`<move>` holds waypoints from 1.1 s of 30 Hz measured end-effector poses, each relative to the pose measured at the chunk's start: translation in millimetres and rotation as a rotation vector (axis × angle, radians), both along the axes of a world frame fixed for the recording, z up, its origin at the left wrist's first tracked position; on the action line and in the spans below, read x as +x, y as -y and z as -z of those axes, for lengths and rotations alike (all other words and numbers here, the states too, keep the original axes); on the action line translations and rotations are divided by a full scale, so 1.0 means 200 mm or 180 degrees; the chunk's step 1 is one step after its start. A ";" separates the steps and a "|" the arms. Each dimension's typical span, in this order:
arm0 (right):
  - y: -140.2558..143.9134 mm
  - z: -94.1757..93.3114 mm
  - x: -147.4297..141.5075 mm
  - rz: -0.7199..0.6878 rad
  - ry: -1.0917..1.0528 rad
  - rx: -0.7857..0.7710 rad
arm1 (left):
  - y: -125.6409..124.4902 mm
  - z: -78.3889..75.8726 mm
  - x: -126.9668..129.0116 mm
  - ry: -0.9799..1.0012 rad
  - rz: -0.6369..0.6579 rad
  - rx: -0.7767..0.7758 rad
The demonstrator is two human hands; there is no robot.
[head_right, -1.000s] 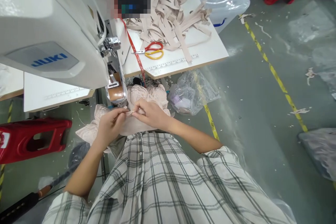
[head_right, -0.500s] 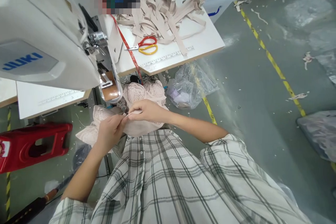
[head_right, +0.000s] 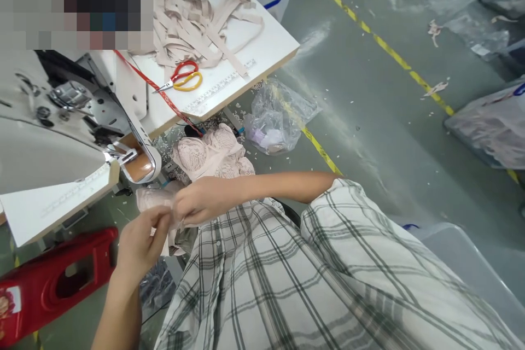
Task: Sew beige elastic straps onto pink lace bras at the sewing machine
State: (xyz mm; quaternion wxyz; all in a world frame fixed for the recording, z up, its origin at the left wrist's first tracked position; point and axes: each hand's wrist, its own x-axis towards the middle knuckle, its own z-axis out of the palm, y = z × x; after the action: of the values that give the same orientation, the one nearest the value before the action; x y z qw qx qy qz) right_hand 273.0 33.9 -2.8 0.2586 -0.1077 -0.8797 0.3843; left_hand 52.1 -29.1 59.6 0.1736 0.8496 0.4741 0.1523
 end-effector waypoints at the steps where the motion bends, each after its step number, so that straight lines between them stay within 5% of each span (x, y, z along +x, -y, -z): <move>1: 0.00 0.00 0.00 0.0043 0.0010 0.0053 | 0.00 0.00 0.01 0.0020 -0.0002 -0.0029; 13: 0.01 -0.01 0.01 0.0280 0.0172 0.1099 | -0.01 -0.04 0.06 0.0332 -0.0874 -0.0400; 17: 0.02 0.02 -0.04 0.0499 0.0259 0.0767 | -0.08 -0.02 0.04 0.0202 -0.1064 -0.1164; 21: 0.02 0.06 -0.09 0.0753 -0.0152 -0.0025 | -0.12 0.09 0.07 0.1099 -0.1199 -0.1695; 26: 0.02 0.02 -0.12 0.1064 -0.0991 -0.0915 | -0.04 0.18 0.18 0.2402 -0.2156 -0.0900; 33: 0.03 -0.05 -0.09 0.1152 -0.0818 -0.0883 | -0.02 0.11 0.12 0.1190 -0.1932 -0.0074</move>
State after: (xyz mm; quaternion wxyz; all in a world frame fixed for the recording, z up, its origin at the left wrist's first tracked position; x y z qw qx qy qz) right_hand 254.4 28.3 7.6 0.4155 -0.2480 -0.7450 0.4593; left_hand 75.6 -24.8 37.1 0.2138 0.6255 0.6667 0.3444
